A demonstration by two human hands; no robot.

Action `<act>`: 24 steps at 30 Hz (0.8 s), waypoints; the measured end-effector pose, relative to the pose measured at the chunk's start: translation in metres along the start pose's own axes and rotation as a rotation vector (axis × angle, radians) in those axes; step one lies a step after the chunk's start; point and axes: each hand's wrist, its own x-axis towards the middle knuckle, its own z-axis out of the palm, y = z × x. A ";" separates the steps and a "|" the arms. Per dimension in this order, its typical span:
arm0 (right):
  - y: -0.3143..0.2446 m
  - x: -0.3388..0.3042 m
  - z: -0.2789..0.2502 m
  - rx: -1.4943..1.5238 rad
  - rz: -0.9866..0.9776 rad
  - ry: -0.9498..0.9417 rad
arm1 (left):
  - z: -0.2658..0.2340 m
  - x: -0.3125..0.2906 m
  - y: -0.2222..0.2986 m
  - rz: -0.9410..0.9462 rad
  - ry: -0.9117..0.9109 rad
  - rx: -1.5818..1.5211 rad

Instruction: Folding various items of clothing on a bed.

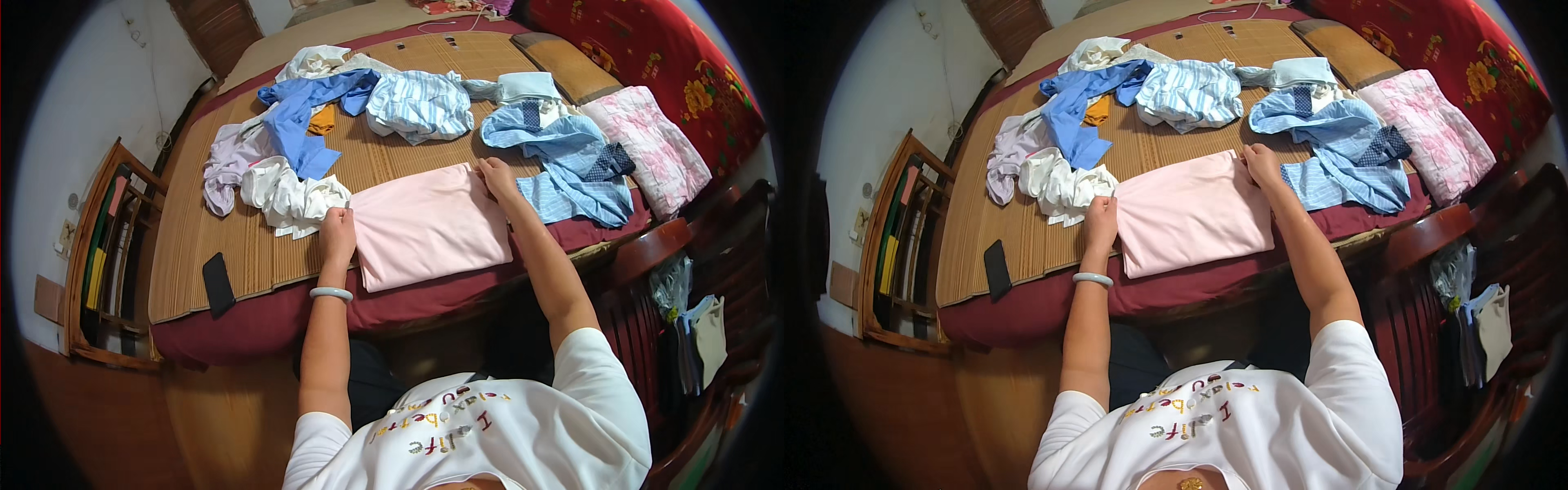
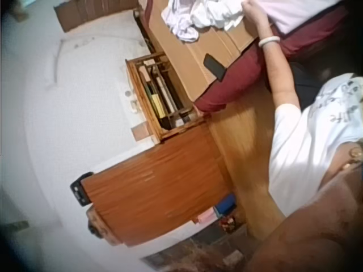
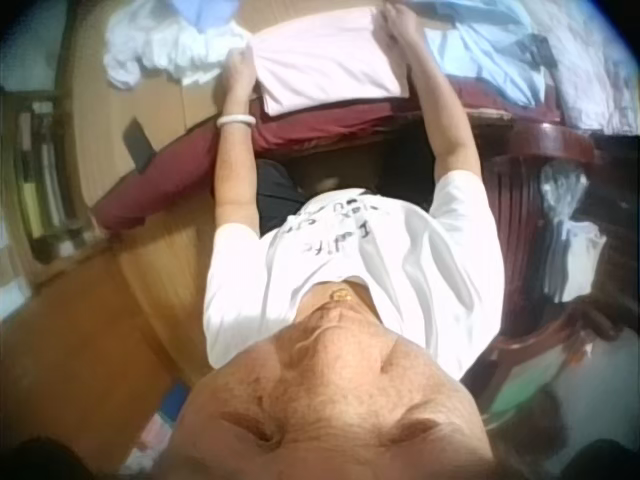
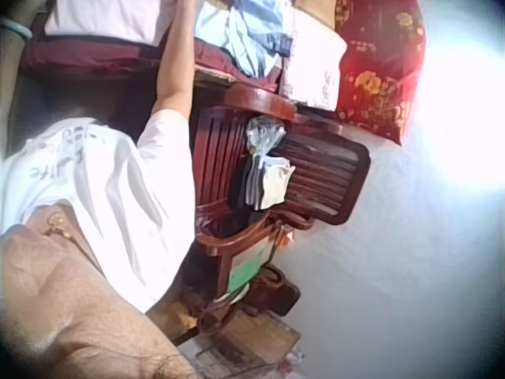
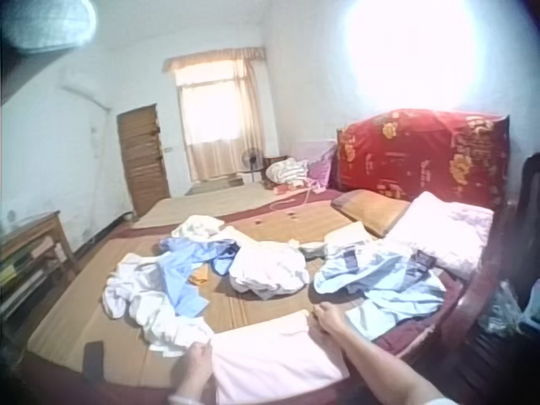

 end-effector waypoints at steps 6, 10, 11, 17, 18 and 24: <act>-0.021 -0.028 -0.011 -0.193 0.012 -0.221 | -0.031 -0.016 0.013 -0.299 -0.364 -0.156; -0.025 -0.055 -0.026 -0.274 -0.136 -0.192 | -0.042 -0.046 0.024 -0.195 -0.526 -0.432; -0.033 -0.064 -0.026 -0.305 -0.119 -0.176 | -0.043 -0.050 0.016 -0.138 -0.556 -0.479; -0.065 -0.110 -0.018 -0.588 -0.152 -0.088 | -0.047 -0.066 0.013 -0.134 -0.424 -0.271; -0.060 -0.112 -0.016 -0.551 -0.237 -0.095 | -0.046 -0.068 0.015 -0.027 -0.343 -0.195; -0.043 -0.104 -0.019 -0.529 -0.340 -0.113 | -0.043 -0.078 0.020 0.012 -0.264 -0.077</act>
